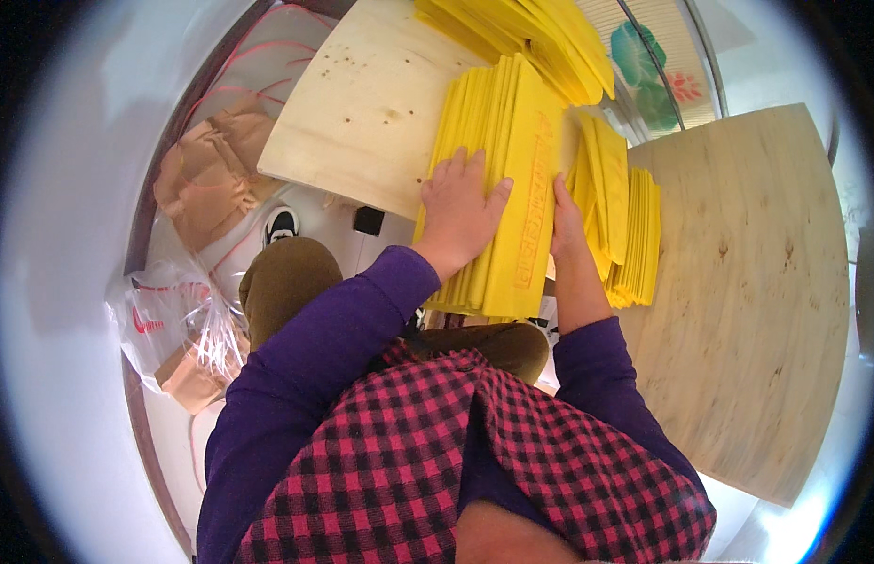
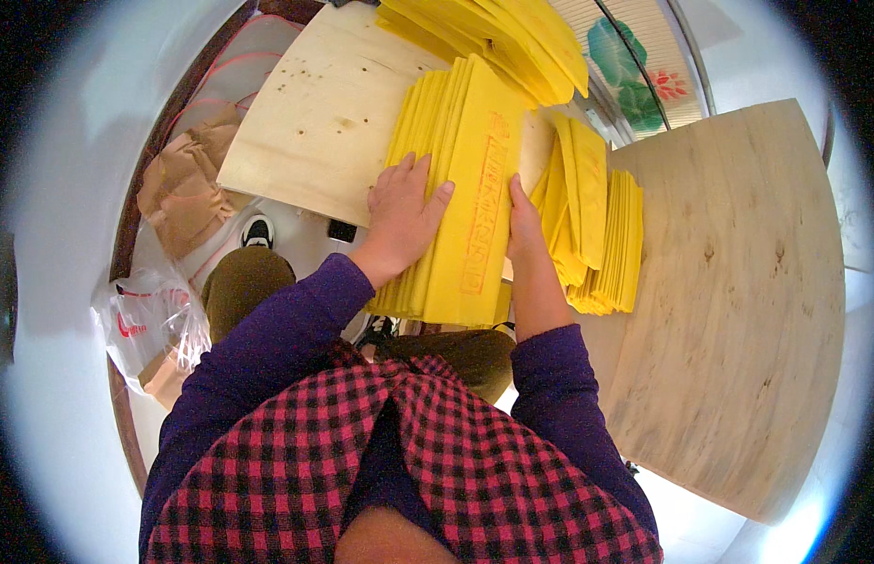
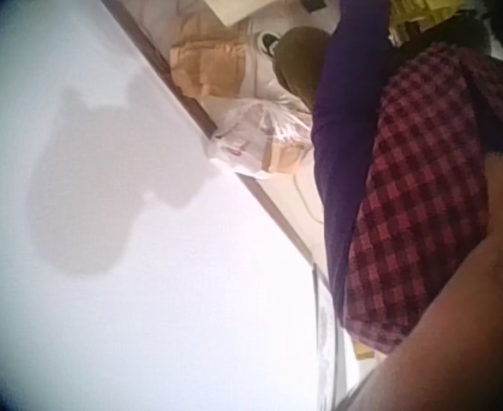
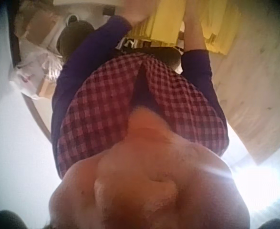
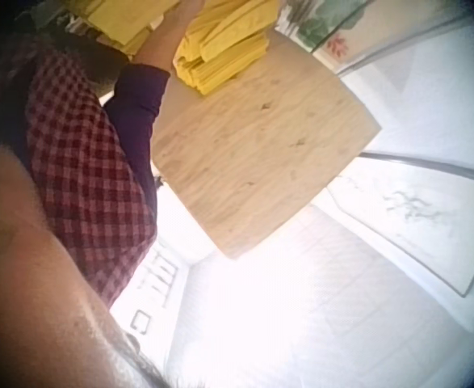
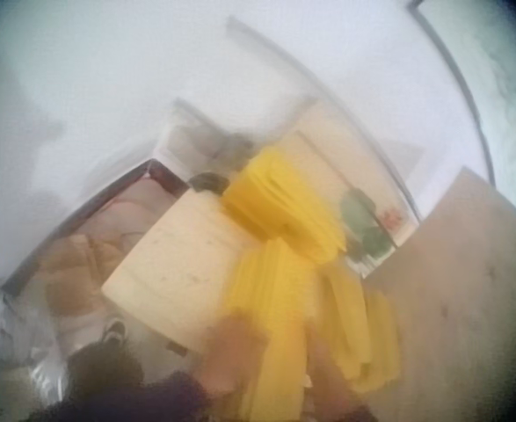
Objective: The person repeatedly picks up yellow rectangular sheets from a table, uses a dark wooden block to press or align them, and stacks them into neat piles. The person then gathers the stacks and places them into a plastic bag.
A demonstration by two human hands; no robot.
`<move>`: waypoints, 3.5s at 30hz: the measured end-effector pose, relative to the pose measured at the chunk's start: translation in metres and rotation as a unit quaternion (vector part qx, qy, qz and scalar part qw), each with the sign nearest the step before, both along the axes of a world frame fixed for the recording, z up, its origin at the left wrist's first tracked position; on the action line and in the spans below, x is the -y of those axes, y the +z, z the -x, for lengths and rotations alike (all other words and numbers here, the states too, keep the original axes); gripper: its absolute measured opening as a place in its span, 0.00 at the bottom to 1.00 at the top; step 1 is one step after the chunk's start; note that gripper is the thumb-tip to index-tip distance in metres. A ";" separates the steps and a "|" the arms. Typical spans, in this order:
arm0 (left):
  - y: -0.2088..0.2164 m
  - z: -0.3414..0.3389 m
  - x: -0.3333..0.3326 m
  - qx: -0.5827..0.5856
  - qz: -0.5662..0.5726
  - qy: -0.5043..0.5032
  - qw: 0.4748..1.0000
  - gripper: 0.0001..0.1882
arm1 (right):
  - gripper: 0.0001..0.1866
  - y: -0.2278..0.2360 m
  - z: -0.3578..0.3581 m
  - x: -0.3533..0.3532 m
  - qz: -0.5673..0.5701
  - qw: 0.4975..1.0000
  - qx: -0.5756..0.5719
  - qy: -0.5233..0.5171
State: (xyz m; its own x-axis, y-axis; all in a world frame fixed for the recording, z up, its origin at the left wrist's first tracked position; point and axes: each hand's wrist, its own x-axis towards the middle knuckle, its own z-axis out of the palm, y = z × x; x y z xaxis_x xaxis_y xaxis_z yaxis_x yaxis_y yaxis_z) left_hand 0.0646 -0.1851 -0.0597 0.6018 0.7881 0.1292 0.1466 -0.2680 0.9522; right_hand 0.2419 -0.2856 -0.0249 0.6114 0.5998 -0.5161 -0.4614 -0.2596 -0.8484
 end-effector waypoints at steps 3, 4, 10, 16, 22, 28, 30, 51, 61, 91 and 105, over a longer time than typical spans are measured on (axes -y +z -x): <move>0.001 0.003 0.005 0.005 0.000 -0.002 1.000 0.32 | 0.28 0.003 0.004 0.003 -0.004 1.000 0.017 0.007; 0.002 0.005 0.006 0.005 0.003 -0.010 1.000 0.32 | 0.28 0.004 0.005 0.004 -0.008 1.000 0.021 0.008; -0.002 0.006 0.003 0.015 0.013 -0.007 1.000 0.32 | 0.30 0.003 0.012 -0.001 0.005 1.000 0.019 0.015; -0.024 -0.008 -0.005 0.076 0.038 0.078 0.993 0.29 | 0.32 0.012 0.021 -0.005 0.024 0.998 0.054 -0.022; -0.030 0.016 -0.025 0.169 0.165 -0.001 0.972 0.27 | 0.36 0.012 0.028 -0.003 0.045 0.994 0.102 -0.008; -0.035 0.033 -0.035 0.199 0.307 0.036 0.930 0.27 | 0.41 0.013 0.028 0.017 0.008 0.999 0.041 0.022; -0.042 0.037 -0.031 0.212 0.309 0.044 0.926 0.26 | 0.42 0.014 0.034 0.030 -0.004 0.998 0.052 0.027; -0.068 0.076 0.060 0.042 0.564 -0.067 0.822 0.25 | 0.24 -0.068 0.091 0.105 -0.099 0.992 -0.071 0.021; -0.067 0.108 0.059 0.039 0.517 -0.080 0.851 0.25 | 0.22 -0.053 0.137 0.108 -0.029 0.993 -0.104 -0.049; -0.177 0.415 -0.024 -0.008 0.291 0.318 0.902 0.13 | 0.28 -0.082 0.149 0.118 -0.056 0.980 -0.183 -0.058; -0.434 0.346 -0.045 -0.425 0.170 0.206 0.865 0.26 | 0.41 -0.063 0.165 0.170 0.135 0.972 -0.169 -0.093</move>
State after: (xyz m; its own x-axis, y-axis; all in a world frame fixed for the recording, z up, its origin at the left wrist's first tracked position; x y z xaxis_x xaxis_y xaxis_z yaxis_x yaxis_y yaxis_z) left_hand -0.2818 -0.1400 -0.4935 0.0239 0.8637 -0.5035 0.8481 0.2491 0.4676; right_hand 0.0774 -0.4551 -0.0879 0.4650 0.3096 -0.8294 -0.7617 -0.3376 -0.5530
